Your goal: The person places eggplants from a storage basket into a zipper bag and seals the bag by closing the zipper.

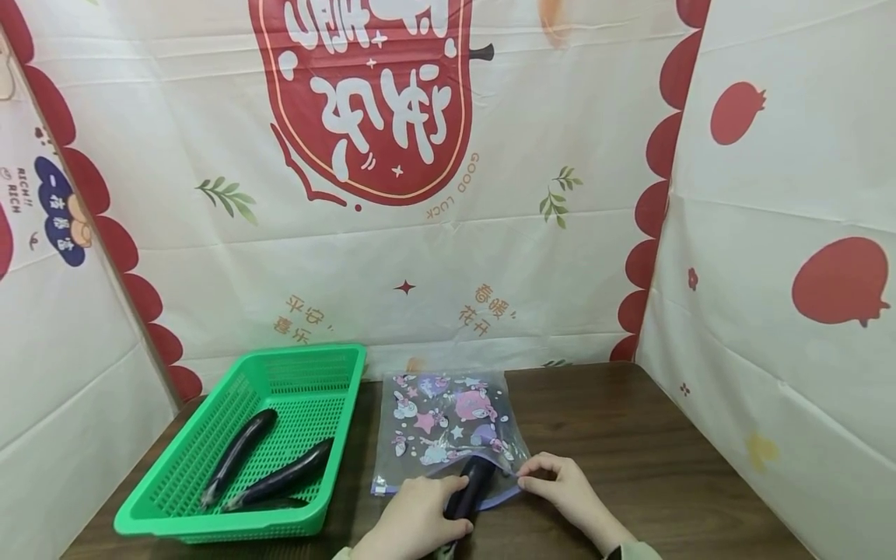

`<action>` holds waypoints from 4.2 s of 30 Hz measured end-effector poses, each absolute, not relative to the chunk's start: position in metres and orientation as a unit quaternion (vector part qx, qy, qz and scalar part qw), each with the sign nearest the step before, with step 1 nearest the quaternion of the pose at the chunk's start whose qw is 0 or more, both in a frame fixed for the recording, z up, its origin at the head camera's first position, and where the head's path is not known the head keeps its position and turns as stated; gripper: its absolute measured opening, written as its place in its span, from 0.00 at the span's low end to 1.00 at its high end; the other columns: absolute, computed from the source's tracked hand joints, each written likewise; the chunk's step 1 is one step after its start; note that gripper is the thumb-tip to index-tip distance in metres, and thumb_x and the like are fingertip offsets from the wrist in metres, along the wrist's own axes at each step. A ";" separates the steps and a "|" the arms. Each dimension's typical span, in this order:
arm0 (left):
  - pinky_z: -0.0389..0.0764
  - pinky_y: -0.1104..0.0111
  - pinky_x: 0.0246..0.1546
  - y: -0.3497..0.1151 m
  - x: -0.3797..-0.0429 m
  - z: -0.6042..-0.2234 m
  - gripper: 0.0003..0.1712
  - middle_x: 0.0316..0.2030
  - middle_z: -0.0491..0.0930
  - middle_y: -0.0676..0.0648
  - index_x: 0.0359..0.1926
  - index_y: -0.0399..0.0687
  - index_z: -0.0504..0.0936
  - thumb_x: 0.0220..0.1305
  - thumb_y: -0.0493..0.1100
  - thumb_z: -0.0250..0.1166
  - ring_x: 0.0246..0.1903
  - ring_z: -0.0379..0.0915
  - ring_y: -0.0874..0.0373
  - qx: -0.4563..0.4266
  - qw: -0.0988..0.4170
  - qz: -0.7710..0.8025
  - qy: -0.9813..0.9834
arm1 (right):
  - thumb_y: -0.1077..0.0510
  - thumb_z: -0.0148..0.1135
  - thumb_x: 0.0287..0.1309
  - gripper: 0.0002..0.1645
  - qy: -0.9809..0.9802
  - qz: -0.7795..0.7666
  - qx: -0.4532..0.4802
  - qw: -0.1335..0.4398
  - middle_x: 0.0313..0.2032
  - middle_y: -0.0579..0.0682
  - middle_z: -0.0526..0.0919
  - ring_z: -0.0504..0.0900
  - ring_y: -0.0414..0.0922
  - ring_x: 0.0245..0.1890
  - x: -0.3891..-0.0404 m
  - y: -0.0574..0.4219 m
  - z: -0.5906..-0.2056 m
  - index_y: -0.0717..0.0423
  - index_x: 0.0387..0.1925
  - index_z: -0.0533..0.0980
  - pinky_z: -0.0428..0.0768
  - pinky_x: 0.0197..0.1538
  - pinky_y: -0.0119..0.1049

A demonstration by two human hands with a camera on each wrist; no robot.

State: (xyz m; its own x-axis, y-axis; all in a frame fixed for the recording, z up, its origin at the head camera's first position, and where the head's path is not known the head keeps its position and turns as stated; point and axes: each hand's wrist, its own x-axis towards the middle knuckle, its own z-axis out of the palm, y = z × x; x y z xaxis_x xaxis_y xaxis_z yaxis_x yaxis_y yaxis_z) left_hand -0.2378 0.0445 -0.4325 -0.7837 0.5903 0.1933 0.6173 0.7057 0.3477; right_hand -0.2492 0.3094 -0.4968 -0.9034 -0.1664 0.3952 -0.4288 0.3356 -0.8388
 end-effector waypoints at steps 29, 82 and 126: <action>0.78 0.66 0.33 0.054 -0.241 -0.438 0.33 0.39 0.85 0.50 0.55 0.46 0.81 0.53 0.60 0.69 0.34 0.80 0.58 -0.343 0.060 -0.164 -0.923 | 0.68 0.65 0.56 0.03 -0.802 0.544 0.208 0.131 0.30 0.46 0.82 0.76 0.35 0.30 -0.247 0.312 -0.496 0.59 0.32 0.82 0.74 0.31 0.31; 0.77 0.63 0.29 0.075 -0.255 -0.435 0.31 0.31 0.83 0.44 0.42 0.43 0.81 0.55 0.66 0.67 0.32 0.80 0.51 -0.310 0.051 -0.148 -0.938 | 0.62 0.67 0.57 0.03 -0.811 0.555 0.167 0.079 0.31 0.45 0.82 0.75 0.35 0.29 -0.246 0.310 -0.493 0.58 0.34 0.82 0.75 0.33 0.31; 0.78 0.68 0.31 0.076 -0.246 -0.443 0.35 0.38 0.82 0.46 0.56 0.40 0.79 0.50 0.54 0.73 0.34 0.79 0.58 -0.378 0.113 -0.081 -0.915 | 0.66 0.65 0.58 0.03 -0.815 0.548 0.166 0.091 0.30 0.46 0.83 0.75 0.36 0.30 -0.249 0.312 -0.496 0.58 0.33 0.82 0.74 0.33 0.31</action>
